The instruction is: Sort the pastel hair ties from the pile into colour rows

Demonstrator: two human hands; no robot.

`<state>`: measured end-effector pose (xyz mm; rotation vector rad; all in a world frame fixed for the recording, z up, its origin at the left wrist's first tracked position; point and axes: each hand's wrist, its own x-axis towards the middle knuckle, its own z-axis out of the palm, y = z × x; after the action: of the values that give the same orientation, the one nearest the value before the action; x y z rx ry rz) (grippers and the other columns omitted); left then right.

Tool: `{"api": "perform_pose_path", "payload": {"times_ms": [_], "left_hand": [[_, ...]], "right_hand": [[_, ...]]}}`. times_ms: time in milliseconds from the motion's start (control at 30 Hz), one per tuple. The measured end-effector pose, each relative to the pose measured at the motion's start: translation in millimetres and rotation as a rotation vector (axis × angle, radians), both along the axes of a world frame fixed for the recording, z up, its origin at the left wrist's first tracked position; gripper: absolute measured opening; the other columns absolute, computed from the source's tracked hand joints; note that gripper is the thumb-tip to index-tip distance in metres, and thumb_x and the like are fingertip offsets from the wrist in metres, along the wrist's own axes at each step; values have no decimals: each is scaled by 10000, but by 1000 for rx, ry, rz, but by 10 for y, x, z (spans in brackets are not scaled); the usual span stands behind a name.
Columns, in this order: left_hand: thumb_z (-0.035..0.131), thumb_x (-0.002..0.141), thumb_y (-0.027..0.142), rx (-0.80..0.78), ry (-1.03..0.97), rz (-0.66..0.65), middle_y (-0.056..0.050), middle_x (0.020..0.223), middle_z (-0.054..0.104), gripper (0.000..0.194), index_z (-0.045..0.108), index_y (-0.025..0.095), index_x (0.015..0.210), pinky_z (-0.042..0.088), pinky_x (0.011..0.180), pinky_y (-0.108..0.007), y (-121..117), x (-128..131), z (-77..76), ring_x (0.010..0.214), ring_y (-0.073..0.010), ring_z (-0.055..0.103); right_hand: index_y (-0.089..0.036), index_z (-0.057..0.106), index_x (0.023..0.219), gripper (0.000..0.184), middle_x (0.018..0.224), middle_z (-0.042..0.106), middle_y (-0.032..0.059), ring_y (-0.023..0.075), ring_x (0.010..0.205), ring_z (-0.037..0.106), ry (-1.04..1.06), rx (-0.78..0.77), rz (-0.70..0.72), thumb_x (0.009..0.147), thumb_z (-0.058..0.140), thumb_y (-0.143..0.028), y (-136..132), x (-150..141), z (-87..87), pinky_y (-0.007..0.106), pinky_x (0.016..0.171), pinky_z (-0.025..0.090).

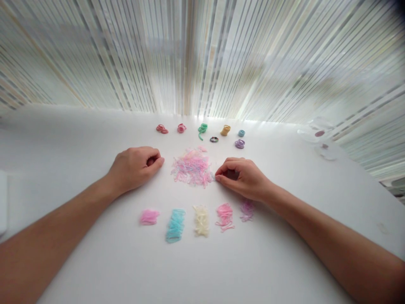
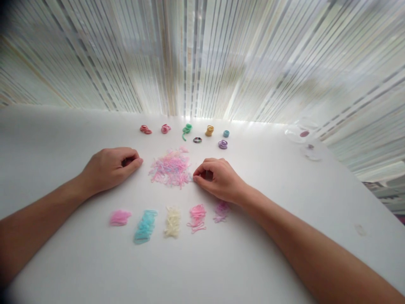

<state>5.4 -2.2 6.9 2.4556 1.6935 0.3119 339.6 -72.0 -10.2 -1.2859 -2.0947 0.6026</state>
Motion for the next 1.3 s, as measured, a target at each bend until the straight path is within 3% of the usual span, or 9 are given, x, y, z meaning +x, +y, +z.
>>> {"api": "perform_pose_path", "payload": {"times_ms": [367, 700, 1300], "left_hand": [[441, 952, 518, 7, 11, 2, -41, 806, 687, 368, 615, 230, 803, 348, 718, -344, 5, 3, -7, 756, -205, 588], [443, 947, 526, 16, 17, 3, -42, 802, 688, 373, 619, 232, 799, 353, 717, -345, 10, 1, -4, 752, -208, 587], [465, 966, 485, 21, 47, 7, -54, 852, 735, 353, 651, 222, 821, 363, 719, -343, -10, 35, 19, 799, -219, 629]], "right_hand": [[-175, 823, 873, 153, 737, 706, 18, 127, 603, 541, 85, -106, -66, 858, 718, -286, 1, 55, -30, 280, 573, 427], [-223, 806, 799, 92, 762, 761, 1, 154, 675, 661, -80, 149, -59, 849, 731, -204, 50, 192, 78, 357, 809, 486], [-223, 823, 797, 98, 766, 775, 37, 172, 691, 621, -41, 29, -51, 840, 735, -232, -26, 135, 201, 312, 645, 477]]}}
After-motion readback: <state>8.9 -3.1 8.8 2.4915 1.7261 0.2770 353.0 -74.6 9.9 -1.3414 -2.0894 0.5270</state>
